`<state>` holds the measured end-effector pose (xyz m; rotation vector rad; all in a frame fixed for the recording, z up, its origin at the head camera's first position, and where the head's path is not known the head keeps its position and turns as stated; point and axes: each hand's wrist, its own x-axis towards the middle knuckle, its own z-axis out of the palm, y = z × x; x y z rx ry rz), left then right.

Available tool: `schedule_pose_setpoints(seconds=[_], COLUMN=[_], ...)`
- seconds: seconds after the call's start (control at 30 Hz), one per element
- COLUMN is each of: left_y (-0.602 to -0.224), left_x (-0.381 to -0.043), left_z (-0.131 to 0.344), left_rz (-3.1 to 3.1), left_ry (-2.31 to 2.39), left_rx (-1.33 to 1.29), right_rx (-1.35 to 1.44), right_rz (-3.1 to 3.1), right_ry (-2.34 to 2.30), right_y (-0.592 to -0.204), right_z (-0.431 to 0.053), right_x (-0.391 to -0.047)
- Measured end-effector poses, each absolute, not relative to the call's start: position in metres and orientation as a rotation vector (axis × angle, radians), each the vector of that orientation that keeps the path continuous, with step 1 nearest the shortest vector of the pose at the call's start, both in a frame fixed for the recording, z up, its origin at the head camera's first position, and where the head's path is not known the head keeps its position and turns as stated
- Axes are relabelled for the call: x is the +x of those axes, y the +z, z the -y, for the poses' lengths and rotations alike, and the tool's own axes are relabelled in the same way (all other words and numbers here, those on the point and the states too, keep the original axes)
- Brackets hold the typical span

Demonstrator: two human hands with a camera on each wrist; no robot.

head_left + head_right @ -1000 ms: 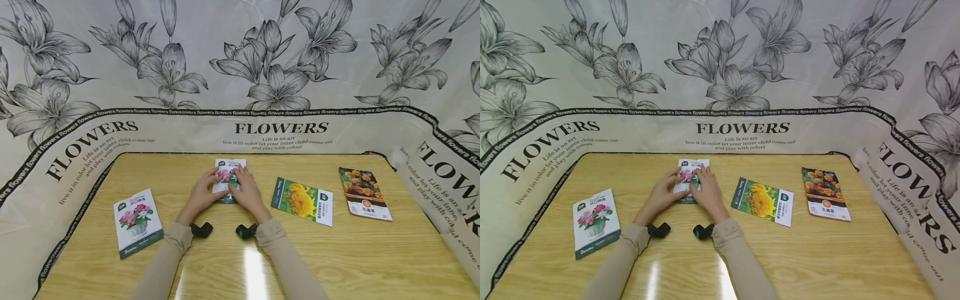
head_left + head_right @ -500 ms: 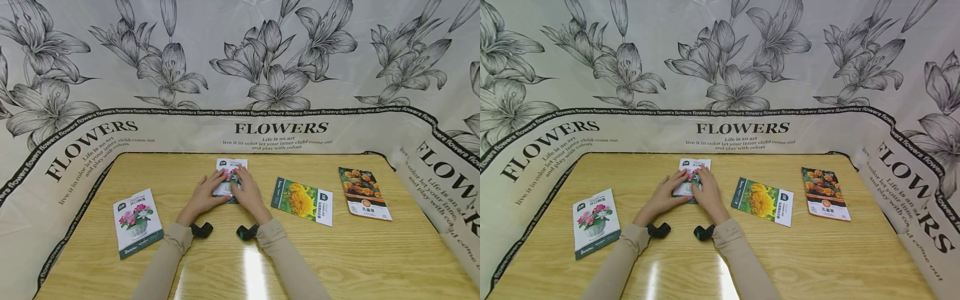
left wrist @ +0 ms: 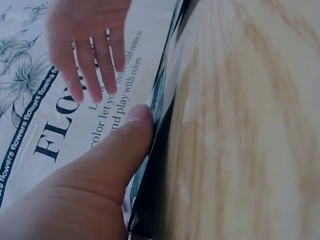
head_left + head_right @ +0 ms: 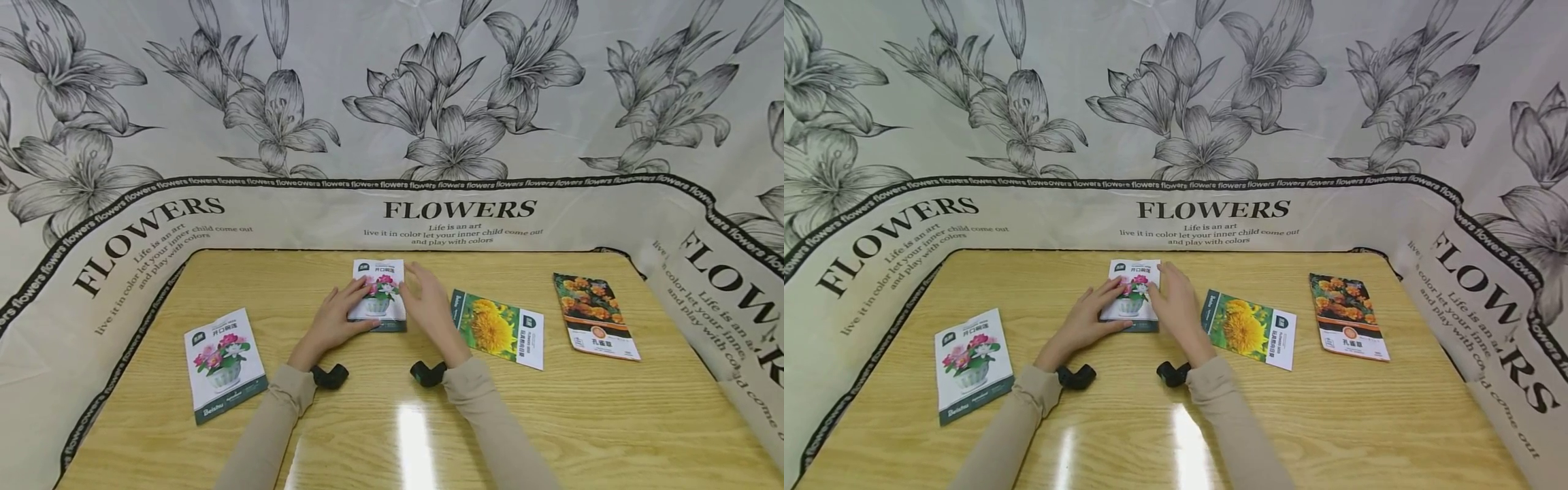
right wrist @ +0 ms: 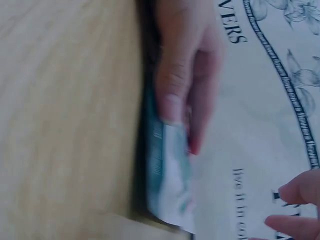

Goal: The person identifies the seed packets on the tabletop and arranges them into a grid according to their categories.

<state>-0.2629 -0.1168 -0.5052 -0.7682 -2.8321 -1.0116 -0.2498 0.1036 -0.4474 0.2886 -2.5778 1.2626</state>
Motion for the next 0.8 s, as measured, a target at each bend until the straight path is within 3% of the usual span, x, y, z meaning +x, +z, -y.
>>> schedule_pose_setpoints(seconds=[0.5,0.8], left_y=[-0.503,-0.504], left_x=[-0.261,-0.262], left_z=[0.116,0.117], left_rz=[2.827,2.822], left_ry=[-1.043,-1.048], left_rx=[-0.776,-0.771], right_rx=[0.034,0.021], right_rz=[3.091,3.361], right_ry=[0.864,0.767], right_y=[-0.386,-0.386], right_z=[-0.175,-0.196], right_x=[-0.225,-0.218])
